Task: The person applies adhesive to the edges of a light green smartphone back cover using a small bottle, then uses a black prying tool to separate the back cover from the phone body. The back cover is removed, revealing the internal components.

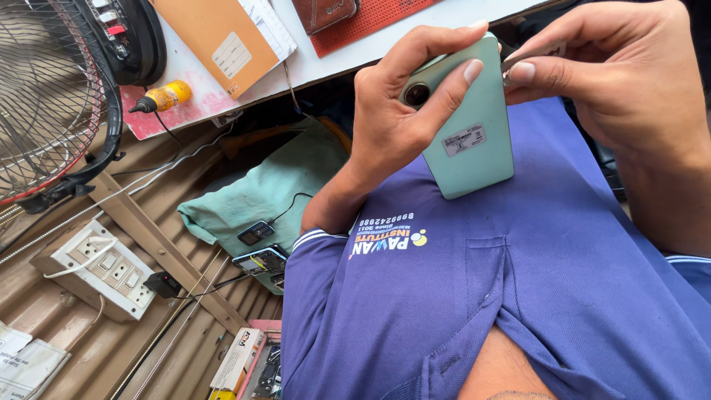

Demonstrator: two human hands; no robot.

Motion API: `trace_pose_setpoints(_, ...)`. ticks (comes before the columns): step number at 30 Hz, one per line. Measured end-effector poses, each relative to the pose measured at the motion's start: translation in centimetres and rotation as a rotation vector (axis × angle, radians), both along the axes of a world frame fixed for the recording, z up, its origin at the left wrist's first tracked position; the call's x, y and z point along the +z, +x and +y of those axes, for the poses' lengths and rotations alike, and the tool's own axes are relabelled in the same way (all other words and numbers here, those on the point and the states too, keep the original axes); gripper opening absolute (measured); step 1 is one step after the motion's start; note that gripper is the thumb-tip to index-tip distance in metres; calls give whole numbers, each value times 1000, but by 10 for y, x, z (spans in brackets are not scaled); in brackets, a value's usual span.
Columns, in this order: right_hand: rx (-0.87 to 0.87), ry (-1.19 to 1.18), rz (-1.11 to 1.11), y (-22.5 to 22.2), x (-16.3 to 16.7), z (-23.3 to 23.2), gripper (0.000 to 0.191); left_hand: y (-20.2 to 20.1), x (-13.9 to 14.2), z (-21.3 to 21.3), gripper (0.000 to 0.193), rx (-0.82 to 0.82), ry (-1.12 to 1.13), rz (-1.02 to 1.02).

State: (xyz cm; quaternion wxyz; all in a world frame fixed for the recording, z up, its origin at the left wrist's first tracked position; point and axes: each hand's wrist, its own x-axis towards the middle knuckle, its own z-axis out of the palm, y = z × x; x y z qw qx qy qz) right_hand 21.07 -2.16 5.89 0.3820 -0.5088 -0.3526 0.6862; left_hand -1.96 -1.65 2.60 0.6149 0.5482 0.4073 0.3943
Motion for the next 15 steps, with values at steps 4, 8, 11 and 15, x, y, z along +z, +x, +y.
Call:
trace_pose_setpoints(4, -42, 66, 85, 1, -8, -6, 9, 1, -3, 1, 20, -16, 14, -5)
trace_pose_setpoints(8, -97, 118, 134, -2, -16, -13, 6, 1, -2, 0, 21, -19, 19, 3)
trace_pose_setpoints(11, -142, 115, 129, -5, -20, -16, 6, 1, -1, -1, 21, -19, 17, 14)
trace_pose_setpoints(15, -183, 111, 141, -8, -23, -18, 7, 1, 0, 0, 21, -26, 36, 44)
